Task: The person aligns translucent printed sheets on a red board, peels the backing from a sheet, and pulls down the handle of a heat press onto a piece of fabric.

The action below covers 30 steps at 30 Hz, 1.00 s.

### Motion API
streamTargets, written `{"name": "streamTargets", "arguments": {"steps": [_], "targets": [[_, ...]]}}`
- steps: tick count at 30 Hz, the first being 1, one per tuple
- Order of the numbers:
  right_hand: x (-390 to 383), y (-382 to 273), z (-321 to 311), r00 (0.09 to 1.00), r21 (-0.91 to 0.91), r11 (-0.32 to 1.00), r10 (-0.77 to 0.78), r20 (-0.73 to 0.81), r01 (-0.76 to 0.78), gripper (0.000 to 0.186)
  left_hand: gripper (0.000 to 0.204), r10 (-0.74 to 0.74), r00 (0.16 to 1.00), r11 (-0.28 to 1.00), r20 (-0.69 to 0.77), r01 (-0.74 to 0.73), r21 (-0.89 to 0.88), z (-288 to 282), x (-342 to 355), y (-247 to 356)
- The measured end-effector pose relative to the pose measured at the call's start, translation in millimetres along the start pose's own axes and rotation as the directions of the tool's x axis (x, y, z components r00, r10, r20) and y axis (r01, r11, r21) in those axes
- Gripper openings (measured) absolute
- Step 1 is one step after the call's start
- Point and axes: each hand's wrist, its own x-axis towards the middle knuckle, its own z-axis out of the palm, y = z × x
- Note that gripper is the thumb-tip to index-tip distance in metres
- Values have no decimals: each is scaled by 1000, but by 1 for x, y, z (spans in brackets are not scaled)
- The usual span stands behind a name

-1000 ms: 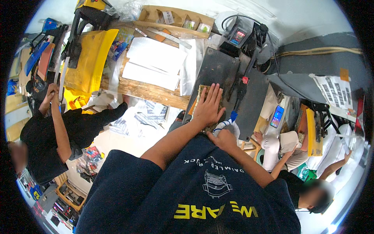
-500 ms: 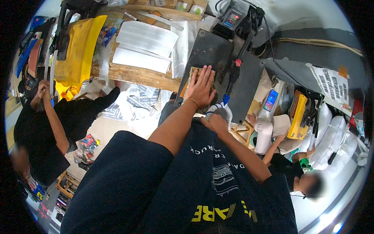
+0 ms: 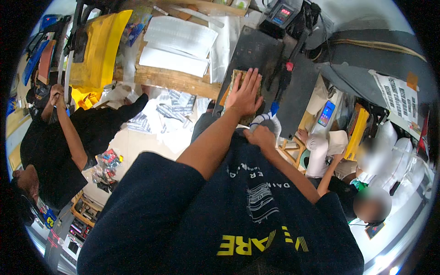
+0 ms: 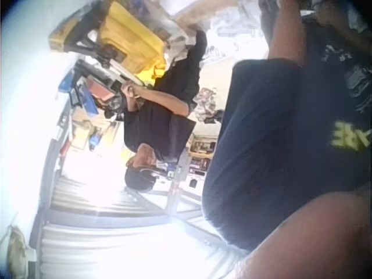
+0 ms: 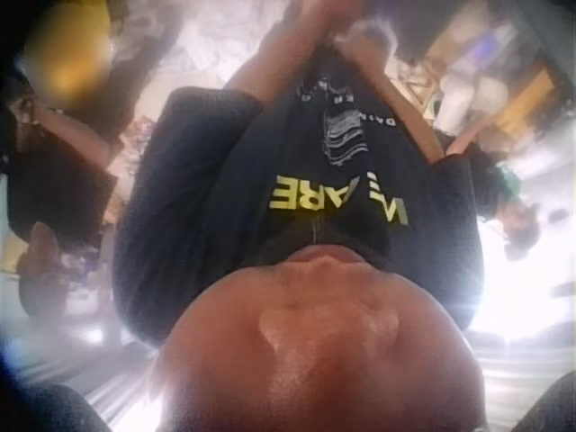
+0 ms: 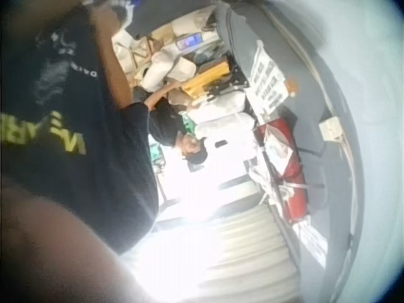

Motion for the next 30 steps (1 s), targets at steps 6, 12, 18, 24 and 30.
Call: {"name": "streamTargets", "arguments": {"steps": [6, 12, 18, 24, 30], "targets": [[-1, 0, -7, 999, -25, 999, -41, 10, 42, 72, 79, 1, 1000, 1000, -2, -1, 14, -2, 9, 4], [-11, 9, -18, 989, 28, 989, -145, -17, 145, 71, 82, -25, 1000, 999, -5, 25, 25, 0, 10, 13], [-17, 5, -26, 980, 43, 979, -197, -31, 199, 58, 81, 32, 998, 999, -49, -30, 38, -4, 9, 10], [-15, 10, 4, 957, 42, 975, -204, -205, 217, 62, 81, -8, 999, 1000, 48, 7, 27, -11, -10, 22], [-68, 2, -60, 954, 70, 961, -252, -162, 266, 53, 81, -11, 1000, 989, -8, 12, 145, -20, 5, 28]]}}
